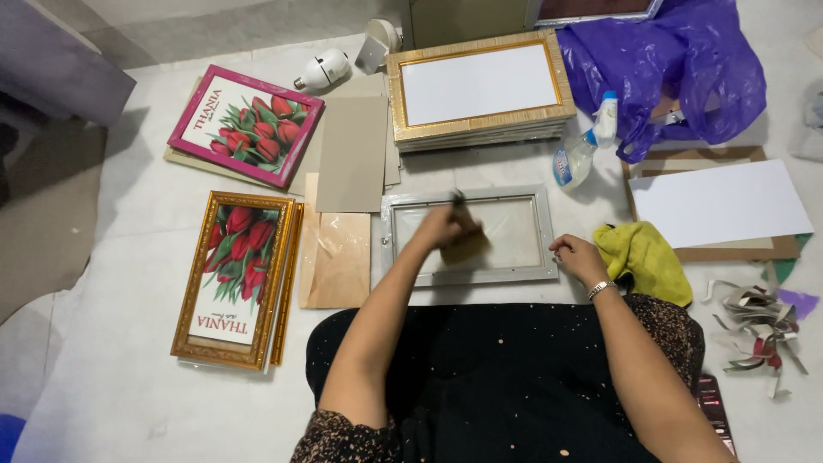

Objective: Cleaning glass and assembling a picture frame by placing backing paper

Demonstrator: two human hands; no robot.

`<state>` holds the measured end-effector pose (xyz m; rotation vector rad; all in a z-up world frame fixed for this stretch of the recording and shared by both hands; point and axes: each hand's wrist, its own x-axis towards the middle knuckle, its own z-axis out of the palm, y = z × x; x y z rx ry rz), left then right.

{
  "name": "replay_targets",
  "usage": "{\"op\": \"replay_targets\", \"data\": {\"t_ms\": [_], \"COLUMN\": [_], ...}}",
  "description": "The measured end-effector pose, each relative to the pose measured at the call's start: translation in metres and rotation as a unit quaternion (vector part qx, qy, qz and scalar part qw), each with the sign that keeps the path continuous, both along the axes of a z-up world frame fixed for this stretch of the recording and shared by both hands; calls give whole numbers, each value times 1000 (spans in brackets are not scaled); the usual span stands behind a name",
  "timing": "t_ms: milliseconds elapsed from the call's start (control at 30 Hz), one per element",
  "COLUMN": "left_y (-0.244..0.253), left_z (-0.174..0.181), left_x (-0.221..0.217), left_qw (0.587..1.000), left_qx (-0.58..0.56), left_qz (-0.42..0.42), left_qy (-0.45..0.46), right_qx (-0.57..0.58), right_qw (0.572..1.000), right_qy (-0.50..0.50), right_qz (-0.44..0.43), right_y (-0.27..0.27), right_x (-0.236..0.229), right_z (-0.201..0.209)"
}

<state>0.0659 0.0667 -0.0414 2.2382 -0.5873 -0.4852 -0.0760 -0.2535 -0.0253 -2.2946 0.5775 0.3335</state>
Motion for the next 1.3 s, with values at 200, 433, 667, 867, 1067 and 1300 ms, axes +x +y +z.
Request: {"op": "replay_targets", "data": {"t_ms": [200,433,667,867,1067,1300], "left_y": [11,20,32,48,59,77], "left_z": [72,1,56,0,50,5], "left_x": [8,3,-15,-21,3,-20], "left_qw": [990,1000,979,985,972,992], "left_qx": [52,-25,-83,-112,-10,-61], "left_qz": [87,-5,168,80,227,60], "left_qy": [-96,13,-80,108,-52,98], "right_qx": [2,210,70,60,40,32], "right_qw": [1000,974,985,986,983,984], "right_qy": [-13,-83,-50,-46,-50,-46], "right_qz": [-2,18,150,149,169,168], "right_y": [-3,20,9,3,-1,-2], "right_x": [-1,10,22,22,20,22], "right_z": [4,-14,-37,-47,-58,-57]}}
